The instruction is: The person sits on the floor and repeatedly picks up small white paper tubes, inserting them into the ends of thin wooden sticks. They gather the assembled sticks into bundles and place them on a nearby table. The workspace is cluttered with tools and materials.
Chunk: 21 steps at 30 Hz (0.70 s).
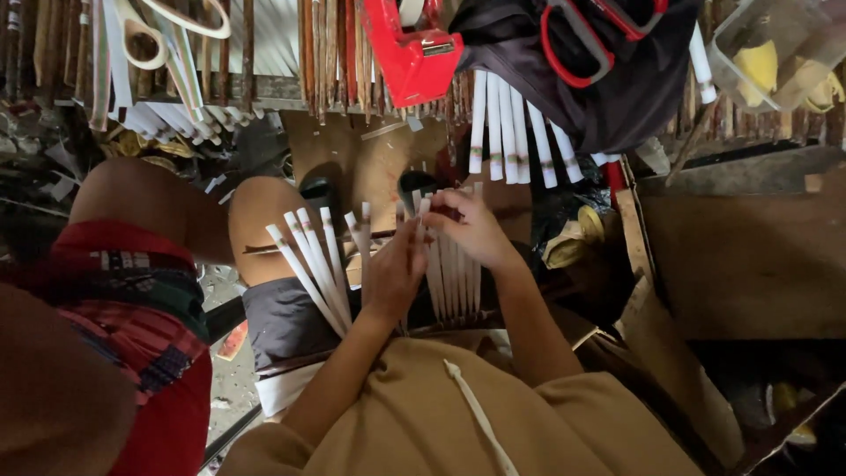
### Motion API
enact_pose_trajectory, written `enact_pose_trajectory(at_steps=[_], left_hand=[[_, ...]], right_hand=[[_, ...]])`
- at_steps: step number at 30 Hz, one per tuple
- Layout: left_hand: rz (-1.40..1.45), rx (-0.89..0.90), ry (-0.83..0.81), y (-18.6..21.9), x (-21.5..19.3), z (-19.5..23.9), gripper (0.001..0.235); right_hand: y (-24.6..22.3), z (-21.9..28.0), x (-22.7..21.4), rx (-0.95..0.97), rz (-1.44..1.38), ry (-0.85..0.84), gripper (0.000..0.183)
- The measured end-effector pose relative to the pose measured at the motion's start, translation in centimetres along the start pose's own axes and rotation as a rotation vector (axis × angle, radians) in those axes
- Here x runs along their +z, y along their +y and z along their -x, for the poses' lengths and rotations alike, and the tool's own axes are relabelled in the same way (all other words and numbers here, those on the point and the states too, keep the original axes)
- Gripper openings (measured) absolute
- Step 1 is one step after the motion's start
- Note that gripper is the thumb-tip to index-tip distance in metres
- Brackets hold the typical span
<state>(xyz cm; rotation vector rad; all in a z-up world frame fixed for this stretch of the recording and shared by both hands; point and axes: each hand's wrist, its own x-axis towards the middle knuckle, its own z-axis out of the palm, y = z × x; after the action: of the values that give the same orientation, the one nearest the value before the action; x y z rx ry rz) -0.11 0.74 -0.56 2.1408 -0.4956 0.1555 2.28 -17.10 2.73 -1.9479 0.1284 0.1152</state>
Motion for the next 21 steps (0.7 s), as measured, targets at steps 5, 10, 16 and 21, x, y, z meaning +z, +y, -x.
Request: enact_pose_trajectory(at_steps=[5, 10, 16, 21], left_hand=[[0.562, -0.496, -0.026, 1.1, -2.1, -1.7, 0.03], [1.07, -0.55, -0.059, -0.1, -3.9, -2.7, 0.034], [1.026, -0.513, -0.175, -1.3, -5.6, -2.3, 0.037], [1.155, -0.423, -0.252, 0.9, -8.1, -1.7, 0.032]], right_hand=[[-3.9, 0.3, 0.8, 0.064, -0.005, -0.037, 0.027], [-4.8, 0.2, 0.7, 0.009, 0.022, -0.07, 0.012], [-6.4, 0.5, 1.3, -0.063, -0.041, -0.132, 0.017], [-9.1, 0.5, 0.9, -0.091, -0.177, -0.22, 0.056]])
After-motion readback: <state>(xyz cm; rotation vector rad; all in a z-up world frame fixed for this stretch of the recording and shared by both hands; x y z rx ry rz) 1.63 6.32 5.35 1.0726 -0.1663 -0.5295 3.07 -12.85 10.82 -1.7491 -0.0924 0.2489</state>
